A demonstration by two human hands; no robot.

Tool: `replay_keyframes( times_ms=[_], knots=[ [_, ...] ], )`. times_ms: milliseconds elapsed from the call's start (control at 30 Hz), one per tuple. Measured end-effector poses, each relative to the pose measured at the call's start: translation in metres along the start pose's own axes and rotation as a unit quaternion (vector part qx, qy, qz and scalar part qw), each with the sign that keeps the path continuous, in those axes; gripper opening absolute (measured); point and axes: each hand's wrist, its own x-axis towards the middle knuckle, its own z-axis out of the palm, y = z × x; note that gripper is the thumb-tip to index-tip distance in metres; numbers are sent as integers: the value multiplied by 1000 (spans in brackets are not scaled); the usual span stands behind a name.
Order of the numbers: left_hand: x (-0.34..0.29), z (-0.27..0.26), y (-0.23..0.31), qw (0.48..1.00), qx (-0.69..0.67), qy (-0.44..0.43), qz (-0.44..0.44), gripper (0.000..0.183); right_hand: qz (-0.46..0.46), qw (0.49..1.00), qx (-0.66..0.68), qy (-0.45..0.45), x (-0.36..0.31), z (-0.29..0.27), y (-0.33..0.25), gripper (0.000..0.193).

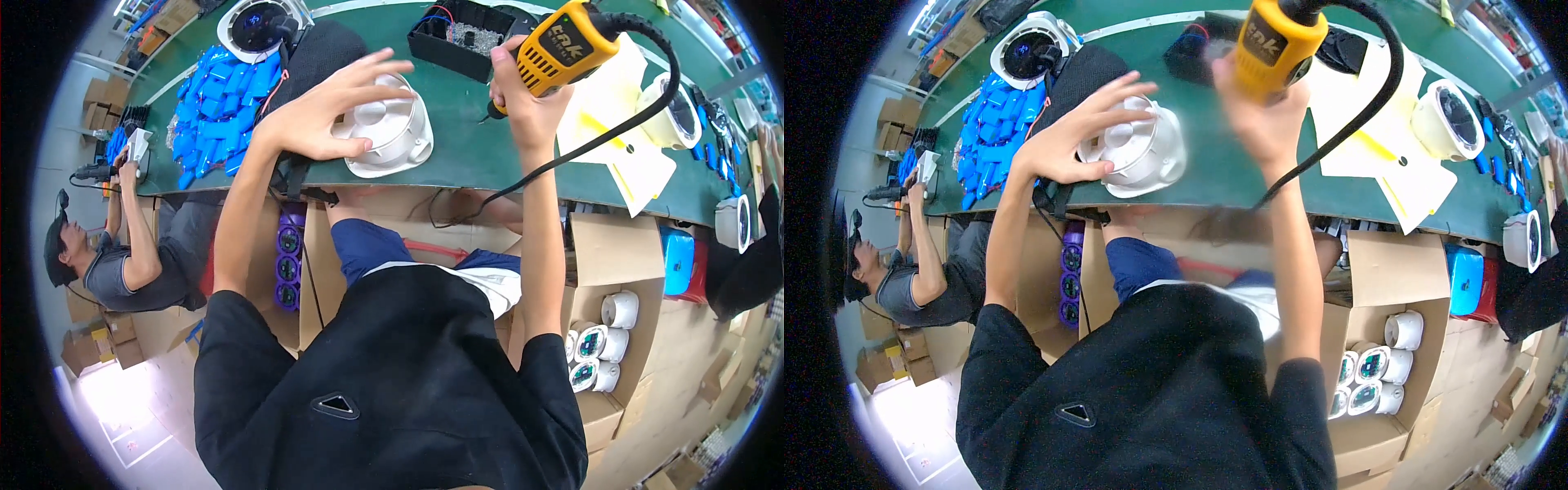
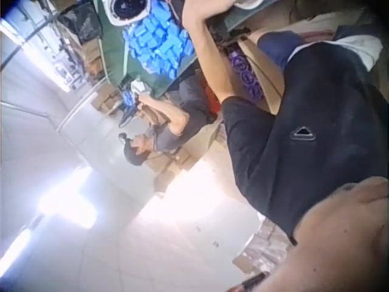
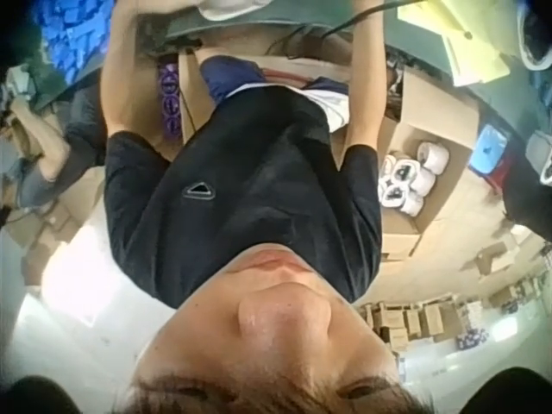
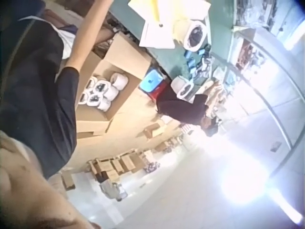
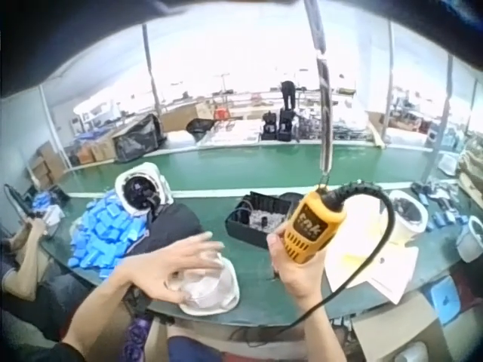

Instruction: Assembling plastic housings and circuit boards for small electronic components using an electric power screwdriver.

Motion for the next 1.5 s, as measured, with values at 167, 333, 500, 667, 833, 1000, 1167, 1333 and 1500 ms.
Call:
replay_keyframes(
  times_ms=[167,333,500,667,833,1000,1167,1333,1500],
  knots=[
    [-43,45,55,884,-155,387,-209,31,-7,999,28,15,-2,-5,-1,13],
    [-70,155,83,668,-359,462,-460,26,8,999,33,6,-4,1,0,14],
    [-45,171,72,611,-435,475,-459,42,52,992,112,25,-1,0,-7,15],
    [-53,169,72,585,-482,465,-457,38,36,994,105,2,-2,1,-4,17],
    [-52,186,81,550,-511,528,-397,33,44,993,106,12,-5,-5,-6,16],
    [-47,159,85,633,-380,495,-458,25,46,995,91,11,-5,-6,-7,14],
    [-36,164,92,651,-412,423,-477,22,37,993,108,-1,-2,-5,-9,13],
    [-19,180,116,656,-459,393,-452,18,44,994,103,1,-1,-4,-7,14],
    [-14,159,91,831,-16,447,-331,15,40,992,122,4,-2,-9,-5,14]
  ],
)
